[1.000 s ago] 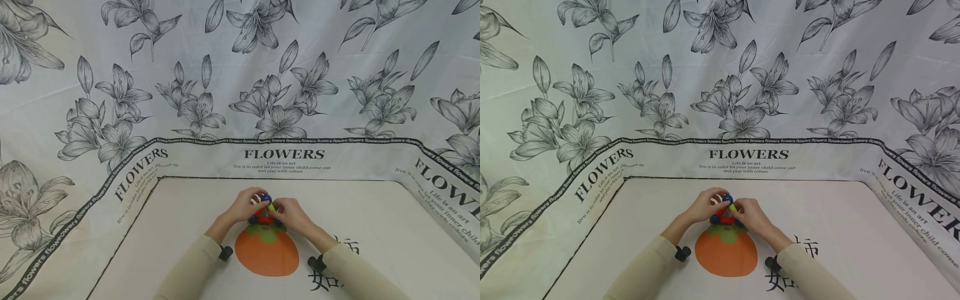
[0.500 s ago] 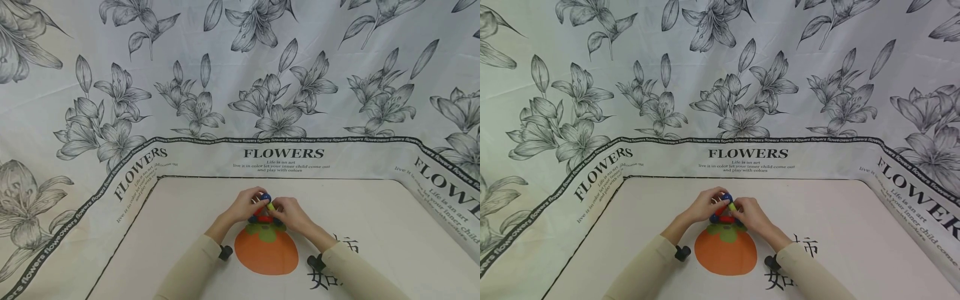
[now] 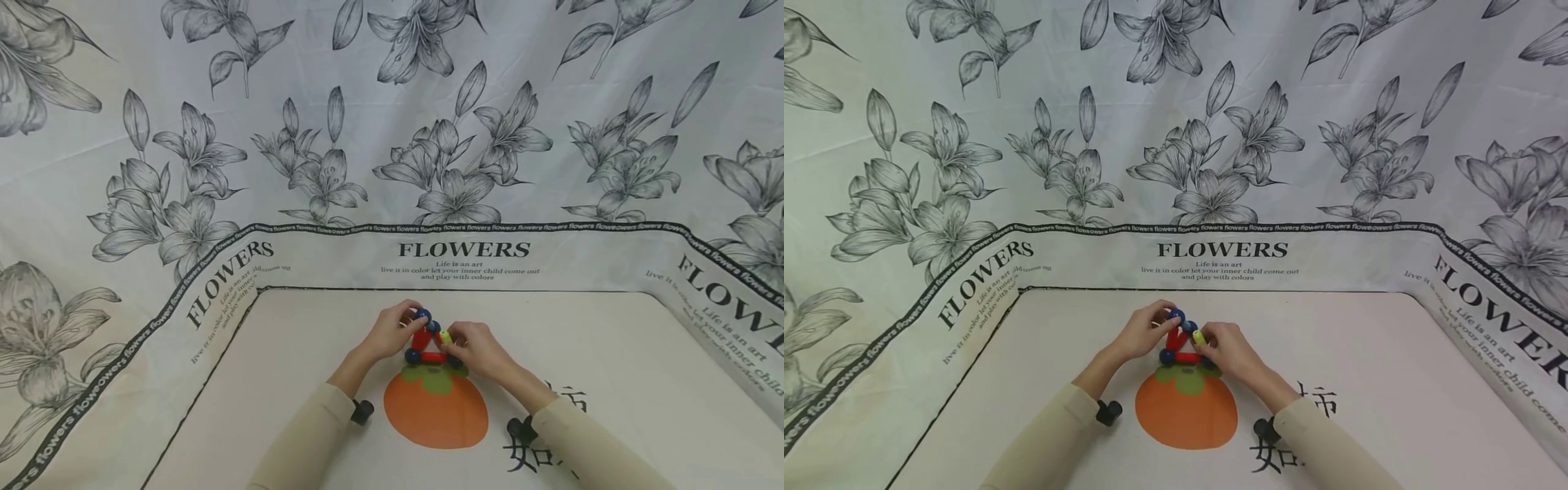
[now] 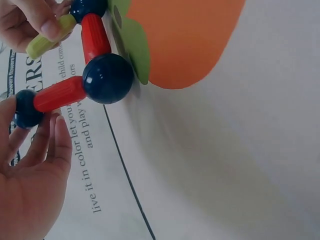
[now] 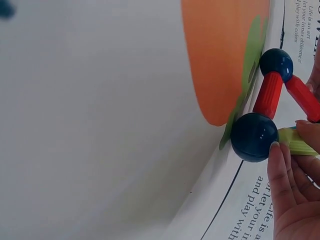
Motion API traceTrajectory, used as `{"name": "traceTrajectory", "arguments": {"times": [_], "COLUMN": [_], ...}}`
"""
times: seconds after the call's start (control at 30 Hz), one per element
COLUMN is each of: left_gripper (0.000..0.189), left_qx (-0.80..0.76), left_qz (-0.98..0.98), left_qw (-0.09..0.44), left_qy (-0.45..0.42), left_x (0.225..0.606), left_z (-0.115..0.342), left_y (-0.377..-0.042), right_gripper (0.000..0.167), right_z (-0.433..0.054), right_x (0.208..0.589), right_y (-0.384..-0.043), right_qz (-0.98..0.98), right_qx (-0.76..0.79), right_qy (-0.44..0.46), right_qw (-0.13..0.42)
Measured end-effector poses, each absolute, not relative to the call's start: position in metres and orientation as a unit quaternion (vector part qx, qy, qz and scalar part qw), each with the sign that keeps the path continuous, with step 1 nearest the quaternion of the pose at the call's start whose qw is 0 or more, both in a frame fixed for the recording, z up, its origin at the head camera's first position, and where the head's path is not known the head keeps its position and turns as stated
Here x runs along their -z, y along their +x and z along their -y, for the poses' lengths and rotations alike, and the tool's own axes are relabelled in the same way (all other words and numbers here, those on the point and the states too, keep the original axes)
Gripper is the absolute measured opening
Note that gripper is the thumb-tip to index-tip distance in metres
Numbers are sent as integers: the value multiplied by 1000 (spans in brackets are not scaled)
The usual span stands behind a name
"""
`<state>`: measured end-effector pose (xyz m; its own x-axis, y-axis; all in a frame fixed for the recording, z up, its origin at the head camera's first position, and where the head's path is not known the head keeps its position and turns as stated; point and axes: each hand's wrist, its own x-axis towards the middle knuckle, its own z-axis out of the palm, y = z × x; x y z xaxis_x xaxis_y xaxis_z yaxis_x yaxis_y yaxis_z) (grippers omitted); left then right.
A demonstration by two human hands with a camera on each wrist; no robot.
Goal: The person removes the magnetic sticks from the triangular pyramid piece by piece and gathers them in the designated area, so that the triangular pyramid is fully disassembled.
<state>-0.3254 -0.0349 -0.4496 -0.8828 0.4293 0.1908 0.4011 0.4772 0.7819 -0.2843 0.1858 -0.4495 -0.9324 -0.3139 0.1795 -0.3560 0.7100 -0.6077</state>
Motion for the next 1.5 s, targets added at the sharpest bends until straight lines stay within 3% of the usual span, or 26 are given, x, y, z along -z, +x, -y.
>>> {"name": "traceTrajectory", "arguments": {"times": [1.03, 1.5], "left_gripper": [33, 34], "left_qx": [-446, -451], "left_qz": [-878, -875], "left_qw": [0, 41], "left_qy": [173, 170], "left_x": [461, 473], "left_z": [68, 93], "left_y": [-325, -322], "right_gripper": [17, 13], "right_z": [-203, -211], "right_x": [449, 451], "right_y": [-282, -278], "right_qz": [922, 915], "right_qx": [-357, -374], "right_qy": [147, 152], "right_qw": [15, 9]}}
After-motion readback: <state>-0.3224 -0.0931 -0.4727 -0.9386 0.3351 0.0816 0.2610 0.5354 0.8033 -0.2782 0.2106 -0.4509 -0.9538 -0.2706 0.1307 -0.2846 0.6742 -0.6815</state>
